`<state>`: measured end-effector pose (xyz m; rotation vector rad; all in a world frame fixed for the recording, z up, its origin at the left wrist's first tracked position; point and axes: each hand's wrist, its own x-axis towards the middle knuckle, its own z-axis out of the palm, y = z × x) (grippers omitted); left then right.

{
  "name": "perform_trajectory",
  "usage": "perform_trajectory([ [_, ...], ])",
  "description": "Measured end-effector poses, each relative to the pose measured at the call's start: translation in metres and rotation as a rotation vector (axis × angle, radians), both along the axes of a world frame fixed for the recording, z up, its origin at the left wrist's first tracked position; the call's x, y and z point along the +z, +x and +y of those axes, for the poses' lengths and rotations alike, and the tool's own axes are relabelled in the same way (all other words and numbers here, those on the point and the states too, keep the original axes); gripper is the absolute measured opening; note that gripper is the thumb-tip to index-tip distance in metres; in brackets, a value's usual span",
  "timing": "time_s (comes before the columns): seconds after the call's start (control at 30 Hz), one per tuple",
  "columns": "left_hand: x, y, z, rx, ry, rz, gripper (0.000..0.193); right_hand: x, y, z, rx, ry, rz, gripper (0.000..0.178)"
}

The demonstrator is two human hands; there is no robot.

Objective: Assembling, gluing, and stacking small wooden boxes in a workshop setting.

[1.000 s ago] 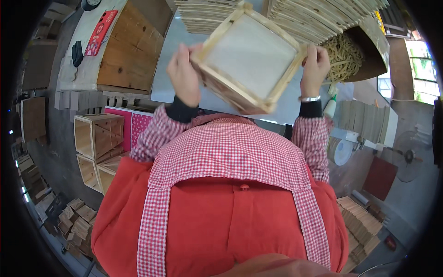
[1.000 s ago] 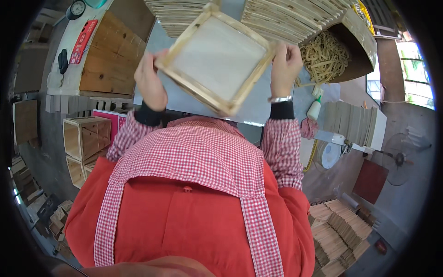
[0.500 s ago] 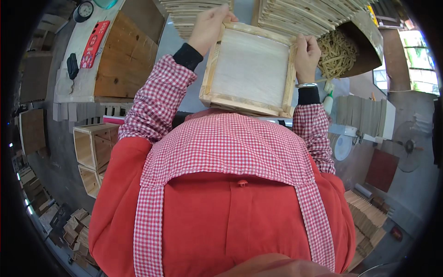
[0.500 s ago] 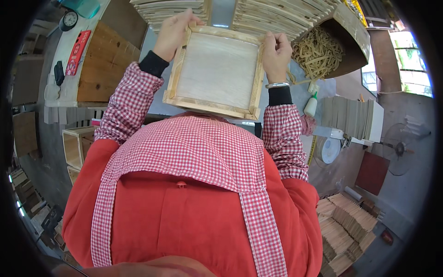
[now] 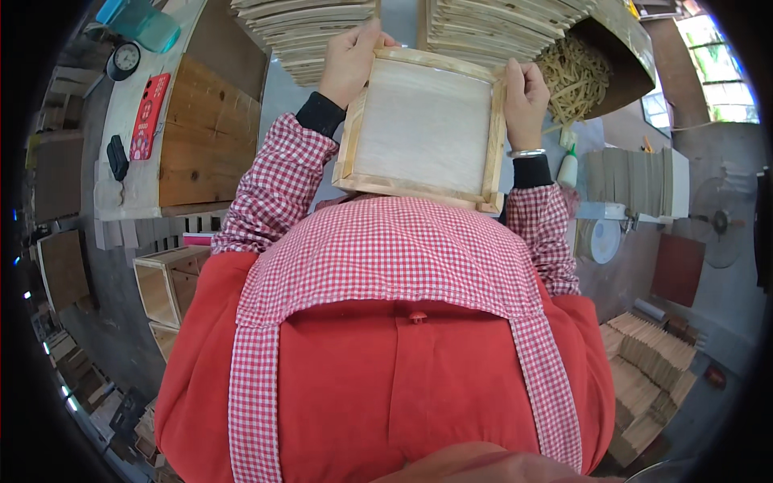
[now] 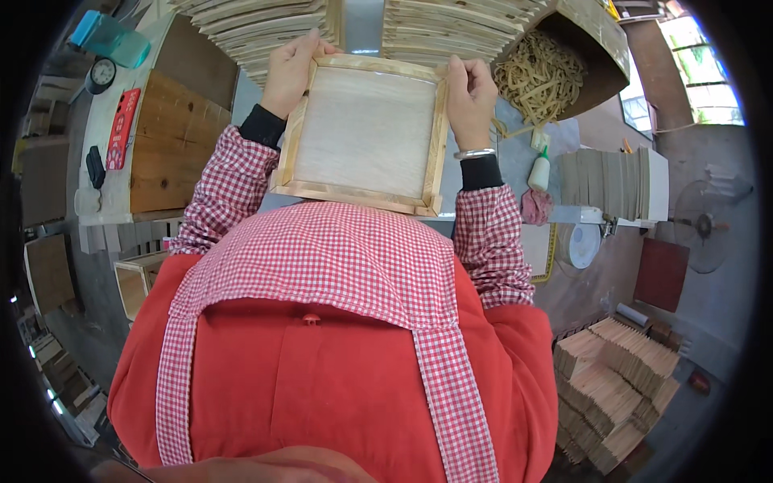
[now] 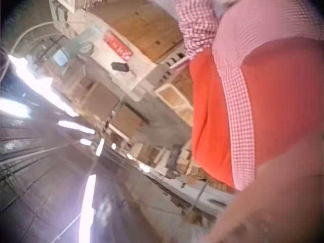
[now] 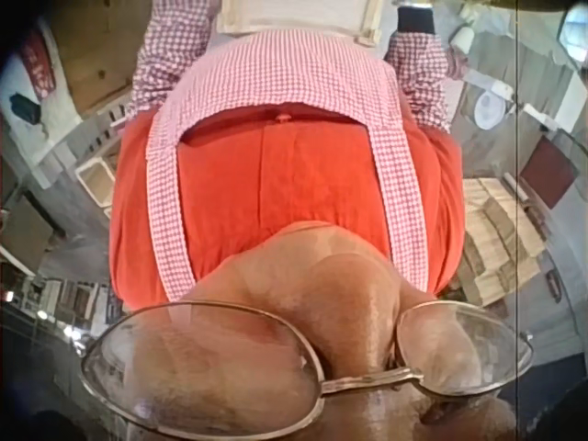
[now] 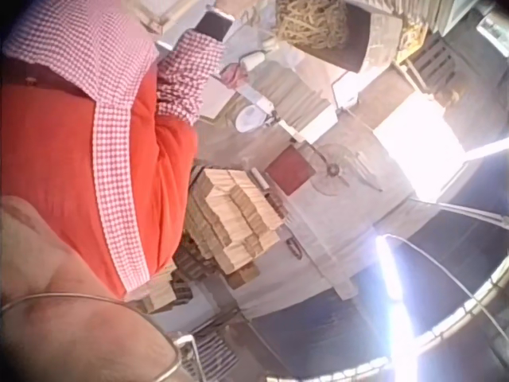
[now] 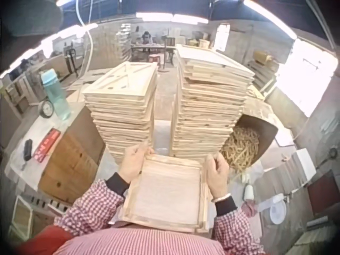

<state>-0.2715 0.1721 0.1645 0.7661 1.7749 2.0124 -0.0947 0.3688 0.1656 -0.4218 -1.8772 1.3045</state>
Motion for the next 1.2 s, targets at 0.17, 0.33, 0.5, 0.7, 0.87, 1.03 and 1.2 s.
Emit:
perform_trajectory([
  [0.17, 0.061, 0.062, -0.031, 0.130, -0.267, 1.058, 0.030, -0.107, 0.050, -0.005, -0.200, -0.281, -0.196, 0.038],
  [0.33, 0.070, 0.137, -0.053, -0.468, -0.524, 1.176, 0.034, -0.307, 0.160, -0.022, 0.060, -0.466, -0.640, 0.048],
  [0.5, 0.055, 0.134, -0.065, -0.426, -0.432, 1.145, 0.034, -0.411, 0.176, -0.047, 0.595, 0.287, -0.580, 0.042],
  [0.7, 0.052, 0.105, -0.123, -0.095, -0.361, 1.077, 0.035, -0.262, 0.138, -0.073, 0.075, -0.808, -0.391, 0.034],
  [0.87, 0.030, 0.102, -0.170, 0.192, -0.245, 0.650, 0.032, -0.127, 0.138, -0.037, -0.138, -0.484, -0.247, 0.028],
  [1.03, -0.055, 0.104, -0.164, 0.382, -0.047, 0.239, 0.028, 0.038, 0.107, -0.046, -0.493, -0.255, -0.117, 0.024],
  [1.2, -0.102, 0.115, -0.152, 0.271, 0.098, -0.237, 0.026, 0.141, 0.069, -0.118, -0.548, 0.356, -0.259, 0.025],
])
